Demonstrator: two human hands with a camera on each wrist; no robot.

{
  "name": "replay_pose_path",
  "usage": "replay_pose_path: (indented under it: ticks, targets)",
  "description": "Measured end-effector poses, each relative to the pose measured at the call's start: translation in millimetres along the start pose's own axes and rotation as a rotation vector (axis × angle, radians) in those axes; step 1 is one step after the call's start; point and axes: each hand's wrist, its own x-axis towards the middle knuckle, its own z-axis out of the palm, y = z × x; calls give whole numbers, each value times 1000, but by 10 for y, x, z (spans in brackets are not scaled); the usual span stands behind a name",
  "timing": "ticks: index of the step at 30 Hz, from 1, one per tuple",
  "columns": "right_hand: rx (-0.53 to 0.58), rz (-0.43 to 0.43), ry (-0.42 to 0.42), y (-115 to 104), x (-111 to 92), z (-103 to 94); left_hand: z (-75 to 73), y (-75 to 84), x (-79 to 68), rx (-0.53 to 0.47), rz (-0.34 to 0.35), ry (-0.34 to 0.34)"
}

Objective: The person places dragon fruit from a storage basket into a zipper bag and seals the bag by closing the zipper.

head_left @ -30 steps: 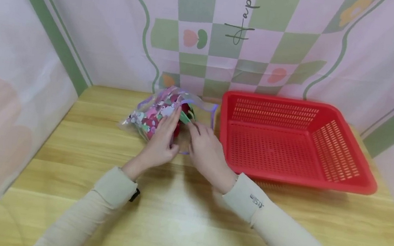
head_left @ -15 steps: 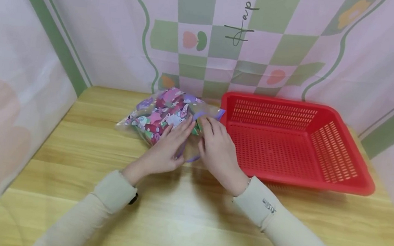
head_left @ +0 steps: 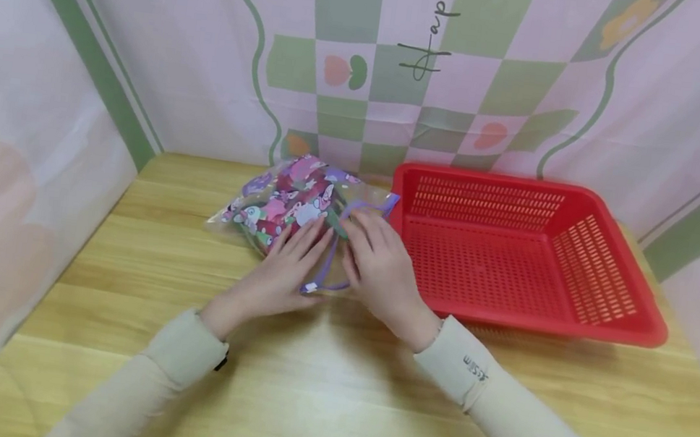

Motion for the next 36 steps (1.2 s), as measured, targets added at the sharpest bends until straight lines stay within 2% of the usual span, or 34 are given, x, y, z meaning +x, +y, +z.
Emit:
replay_pose_path:
  ticks: [4, 7, 10, 16, 20, 27, 31, 36]
  targets:
    - [-4, -109, -20, -54, -37, 46, -8, -33, -47, 49, 37, 59]
    - [1, -140, -63, -90, -77, 73, -26, -56, -80, 79, 54, 97]
    - [13, -168, -93, -114, -112, 96, -44, -74, -113, 122, 65, 105]
    - [24, -232, -167, -143, -153, 133, -58, -91, -176, 177, 91, 63]
    - [26, -233, -208, -150, -183, 154, -42, -92, -180, 182, 98, 41]
    - [20, -208, -223, -164, -227, 184, -21, -83, -165, 207, 81, 15]
    - [-11, -234, -238, -175, -242, 196, -23, -66, -167, 251, 73, -3]
    - [-53, -282, -253, -179, -257, 211, -29, -47, -178, 333, 103, 1]
